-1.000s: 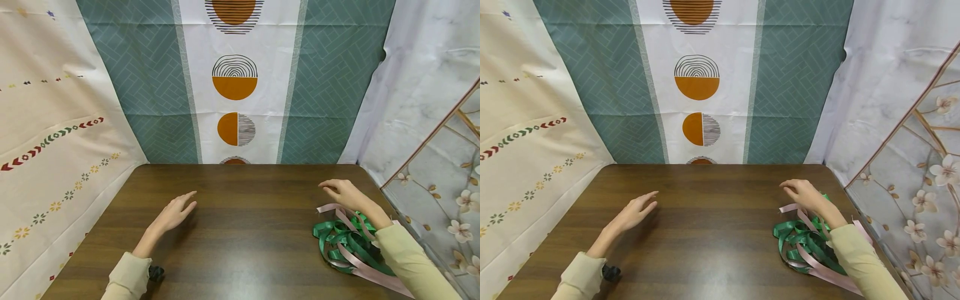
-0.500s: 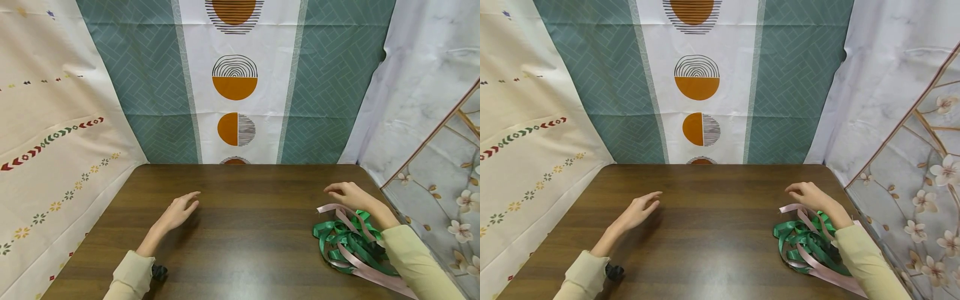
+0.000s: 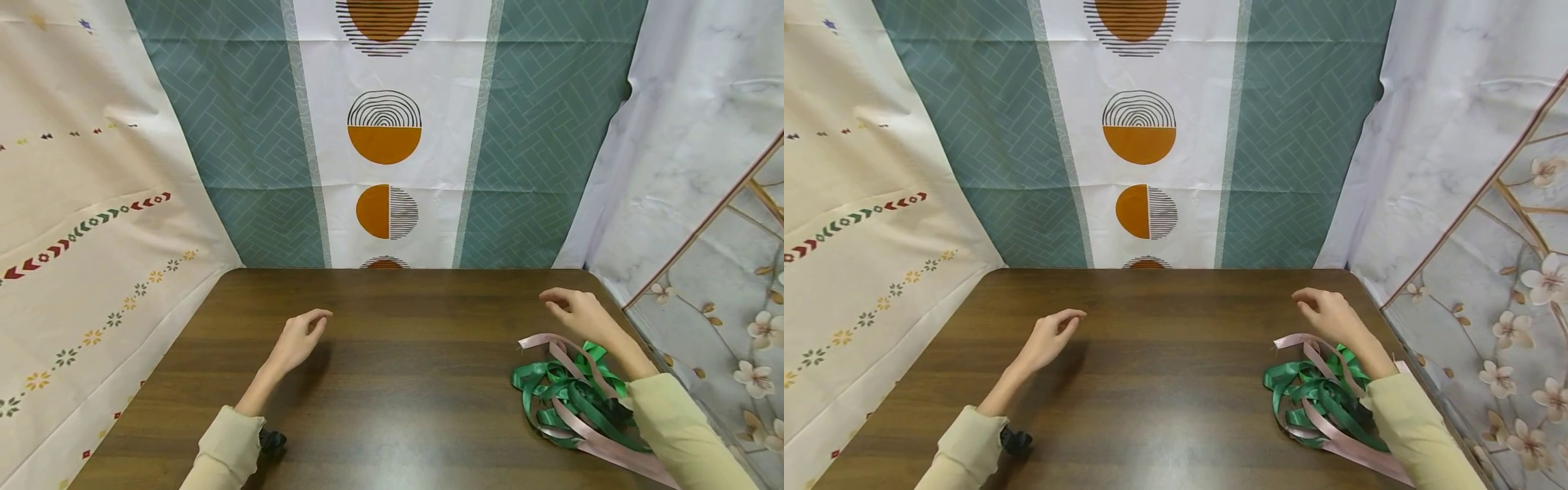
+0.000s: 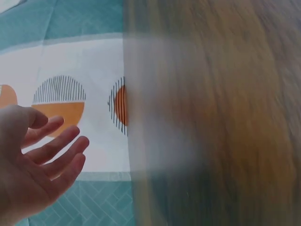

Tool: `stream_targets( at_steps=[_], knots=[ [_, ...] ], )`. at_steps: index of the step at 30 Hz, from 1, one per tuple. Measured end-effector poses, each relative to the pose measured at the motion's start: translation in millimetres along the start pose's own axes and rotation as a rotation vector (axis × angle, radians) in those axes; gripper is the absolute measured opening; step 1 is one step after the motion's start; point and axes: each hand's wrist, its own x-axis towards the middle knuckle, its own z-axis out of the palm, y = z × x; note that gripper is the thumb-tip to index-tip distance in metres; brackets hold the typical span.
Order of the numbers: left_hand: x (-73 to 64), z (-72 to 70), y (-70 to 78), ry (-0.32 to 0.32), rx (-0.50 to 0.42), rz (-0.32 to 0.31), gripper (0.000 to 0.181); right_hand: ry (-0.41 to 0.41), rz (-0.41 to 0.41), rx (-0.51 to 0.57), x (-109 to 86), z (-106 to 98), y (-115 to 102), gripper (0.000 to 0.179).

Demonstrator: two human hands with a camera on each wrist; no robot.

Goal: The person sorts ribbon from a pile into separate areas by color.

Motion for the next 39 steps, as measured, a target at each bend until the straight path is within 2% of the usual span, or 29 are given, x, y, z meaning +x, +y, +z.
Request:
stream_targets(
  at_steps=[5, 9, 12, 22, 31, 39],
  knots=[
    [3.2, 4.4, 8.0, 0.022, -0.024, -0.027, 0.023, 0.128, 0.051, -0.010, -2.3, -3.8, -5.7, 0.020],
    [5.2, 7.4, 13.5, 0.005, -0.044, -0.045, 0.023, 0.148, 0.069, -0.016, -5.3, -7.9, -6.8, 0.021],
    [7.3, 10.4, 17.3, -0.015, -0.067, -0.059, 0.022, 0.126, 0.080, -0.020, -7.5, -11.2, -6.0, 0.021],
    [16.8, 23.0, 31.1, -0.136, -0.130, -0.072, 0.024, 0.009, 0.113, -0.030, -11.9, -19.8, -0.9, 0.021],
    [22.8, 34.1, 42.5, -0.171, -0.151, -0.067, 0.023, -0.096, 0.126, -0.020, -16.6, -22.2, 4.1, 0.021],
    [29.1, 42.6, 50.2, -0.191, -0.167, -0.069, 0.022, -0.128, 0.109, -0.003, -19.7, -23.0, 12.6, 0.020]
  ],
)
